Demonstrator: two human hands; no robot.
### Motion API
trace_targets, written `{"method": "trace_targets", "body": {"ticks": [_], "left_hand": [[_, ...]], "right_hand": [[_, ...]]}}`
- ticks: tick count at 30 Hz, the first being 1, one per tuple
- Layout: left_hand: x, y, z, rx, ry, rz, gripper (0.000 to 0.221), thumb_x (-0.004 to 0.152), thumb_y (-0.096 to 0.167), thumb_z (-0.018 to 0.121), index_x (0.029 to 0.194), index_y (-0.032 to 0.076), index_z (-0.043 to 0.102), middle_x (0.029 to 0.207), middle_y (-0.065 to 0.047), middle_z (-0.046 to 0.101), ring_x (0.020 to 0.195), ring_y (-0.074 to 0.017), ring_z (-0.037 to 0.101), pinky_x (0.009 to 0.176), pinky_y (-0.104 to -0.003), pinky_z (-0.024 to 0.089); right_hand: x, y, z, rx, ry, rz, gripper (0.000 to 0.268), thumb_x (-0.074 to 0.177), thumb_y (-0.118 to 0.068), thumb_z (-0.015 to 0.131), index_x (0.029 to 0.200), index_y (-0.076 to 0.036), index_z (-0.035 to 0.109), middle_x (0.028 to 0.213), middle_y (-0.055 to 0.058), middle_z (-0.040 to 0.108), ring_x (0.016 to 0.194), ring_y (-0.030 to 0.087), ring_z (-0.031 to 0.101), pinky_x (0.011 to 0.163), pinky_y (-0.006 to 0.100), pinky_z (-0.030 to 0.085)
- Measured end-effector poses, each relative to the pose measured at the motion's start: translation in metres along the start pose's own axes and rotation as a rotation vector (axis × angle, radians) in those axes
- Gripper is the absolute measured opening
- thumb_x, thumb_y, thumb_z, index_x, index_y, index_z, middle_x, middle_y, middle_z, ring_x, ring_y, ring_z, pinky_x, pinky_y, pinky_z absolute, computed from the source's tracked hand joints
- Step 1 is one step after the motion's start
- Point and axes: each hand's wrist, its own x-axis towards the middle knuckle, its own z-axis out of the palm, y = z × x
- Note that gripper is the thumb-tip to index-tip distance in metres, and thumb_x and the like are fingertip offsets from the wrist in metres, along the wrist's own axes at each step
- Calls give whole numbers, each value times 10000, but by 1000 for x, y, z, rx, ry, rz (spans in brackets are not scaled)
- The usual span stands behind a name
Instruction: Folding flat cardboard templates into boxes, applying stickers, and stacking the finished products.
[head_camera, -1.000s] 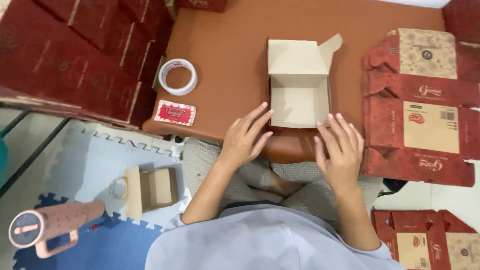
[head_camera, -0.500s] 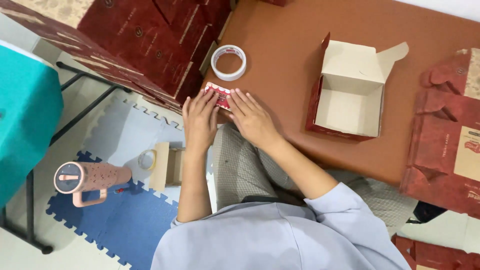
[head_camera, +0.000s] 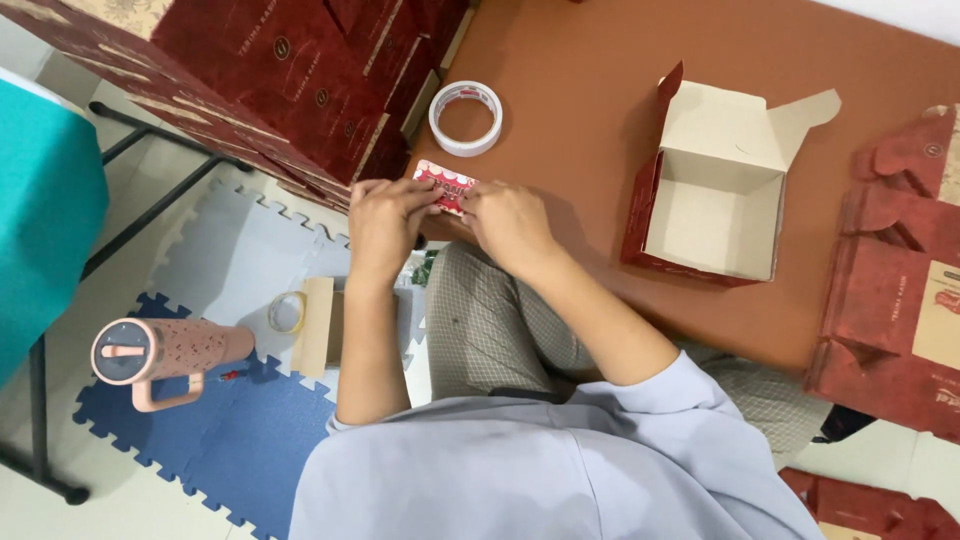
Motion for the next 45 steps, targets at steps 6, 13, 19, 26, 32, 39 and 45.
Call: {"method": "trace_targets", "body": {"ticks": [6,13,19,26,32,39,45], "left_hand": [[22,-14,-13,-31,-146,27,184,799,375,811,975,323,793,954,123,758,958,-110,707,1018,-350,374],[22,-11,-27,-59,-198,35,167,859,358,770,1005,280,793,999,91,763,979,-158,709,999,-346,395],[20,11,-46,-86,-235,32,328,815,435,785,1077,238,780,1077,39,759,1011,-213,702,998,-399,403],[23,45,-47,21,139,226,147,915,119,761,1054,156,788,975,8,739,907,-209,692,1015,-377,432],[46,120,-50,-111,297,397,215,895,52,783,1062,186,805,852,41,728,764,-186,684,877,-352,512],[95,221,-5,-317,105,657,63,929,113,706,920,159,748,904,28,719,872,-156,683,944,-347,474],[119,236,108,129,11,754,237,848,56,693,674,217,684,685,109,632,742,-105,612,905,-354,378]], "right_hand": [[24,9,-24,137,-200,87,70,809,-322,765,873,-320,793,915,-49,754,876,298,734,723,456,588],[25,4,-46,221,-286,130,120,893,-244,668,876,-272,784,966,-4,757,956,348,718,809,488,582],[17,1,-26,144,-90,89,132,891,-285,648,839,-213,746,836,28,730,808,336,725,674,483,585],[-5,-8,-61,22,563,-200,84,956,-206,636,940,-165,708,945,4,707,934,181,709,699,282,582],[-62,2,-157,-103,665,-225,112,1020,-141,618,1036,-133,728,967,29,713,925,182,718,767,269,590],[-142,106,-237,-206,158,52,122,930,-169,686,808,-179,677,831,-31,703,920,178,685,710,309,534],[-142,196,-142,-431,22,85,145,829,-288,721,693,-271,675,767,-119,618,836,117,564,792,330,388]]}}
